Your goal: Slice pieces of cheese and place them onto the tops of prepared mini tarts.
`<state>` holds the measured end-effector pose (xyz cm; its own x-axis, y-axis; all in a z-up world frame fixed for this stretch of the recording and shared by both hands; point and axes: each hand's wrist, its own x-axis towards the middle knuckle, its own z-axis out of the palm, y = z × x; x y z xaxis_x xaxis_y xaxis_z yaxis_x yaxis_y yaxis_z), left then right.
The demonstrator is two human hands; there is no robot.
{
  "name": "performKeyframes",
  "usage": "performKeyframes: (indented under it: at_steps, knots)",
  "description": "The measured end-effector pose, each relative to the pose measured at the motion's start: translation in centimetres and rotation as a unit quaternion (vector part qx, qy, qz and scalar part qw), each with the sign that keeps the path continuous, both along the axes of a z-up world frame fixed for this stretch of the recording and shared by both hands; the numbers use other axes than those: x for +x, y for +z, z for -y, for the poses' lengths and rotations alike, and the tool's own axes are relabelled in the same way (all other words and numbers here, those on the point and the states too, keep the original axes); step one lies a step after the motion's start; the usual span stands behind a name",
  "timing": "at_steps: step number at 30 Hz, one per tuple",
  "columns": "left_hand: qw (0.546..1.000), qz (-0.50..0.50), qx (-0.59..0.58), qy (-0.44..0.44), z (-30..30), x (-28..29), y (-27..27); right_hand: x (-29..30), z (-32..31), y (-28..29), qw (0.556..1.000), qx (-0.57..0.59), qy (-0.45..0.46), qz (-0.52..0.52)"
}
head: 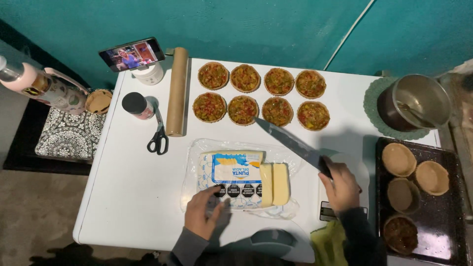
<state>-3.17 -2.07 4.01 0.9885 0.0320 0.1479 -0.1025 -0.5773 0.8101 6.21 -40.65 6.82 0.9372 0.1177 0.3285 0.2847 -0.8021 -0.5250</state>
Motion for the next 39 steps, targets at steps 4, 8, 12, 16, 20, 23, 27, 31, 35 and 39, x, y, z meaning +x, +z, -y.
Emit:
performKeyframes:
  at_steps: [4, 8, 12, 16, 20, 23, 27, 31, 35, 39]
  knots:
    - [0.996, -0.042, 0.008, 0.074, -1.8, -1.6, -0.6, 3.1, 2.9, -2.9, 0.987, -0.159, -0.001, -0.012]
    - [0.995, -0.056, -0.025, 0.080, -1.5, -2.4, -0.6, 5.9, 5.2, -6.1, 0.985, -0.168, 0.041, 0.004]
    - [0.993, -0.074, -0.050, 0.079, -0.4, -2.6, -0.1, 7.3, 6.8, -7.6, 0.978, -0.194, 0.071, 0.004]
    - [0.995, -0.064, -0.045, 0.065, -0.1, -2.6, -0.4, 8.1, 8.2, -9.0, 0.976, -0.203, 0.077, -0.026]
    - [0.994, -0.073, -0.025, 0.072, 0.4, -2.5, -0.6, 8.9, 8.5, -8.0, 0.979, -0.166, 0.108, -0.046]
    - [0.991, -0.106, -0.048, 0.061, 0.6, -2.4, -0.2, 9.3, 9.3, -7.6, 0.977, -0.182, 0.106, -0.020]
    - [0.987, -0.132, -0.060, 0.065, 1.0, -2.3, 0.1, 10.0, 10.0, -6.7, 0.974, -0.192, 0.109, -0.054]
    - [0.993, -0.101, -0.048, 0.035, 1.4, -1.9, 0.2, 10.5, 9.6, -6.3, 0.961, -0.235, 0.102, -0.104]
    - [0.993, -0.107, -0.035, 0.026, 1.9, -1.8, -0.1, 10.8, 7.8, -3.7, 0.937, -0.307, 0.092, -0.137]
    - [0.995, -0.096, -0.023, 0.024, 2.3, -1.6, -0.2, 11.2, 4.3, -1.4, 0.950, -0.271, 0.050, -0.145]
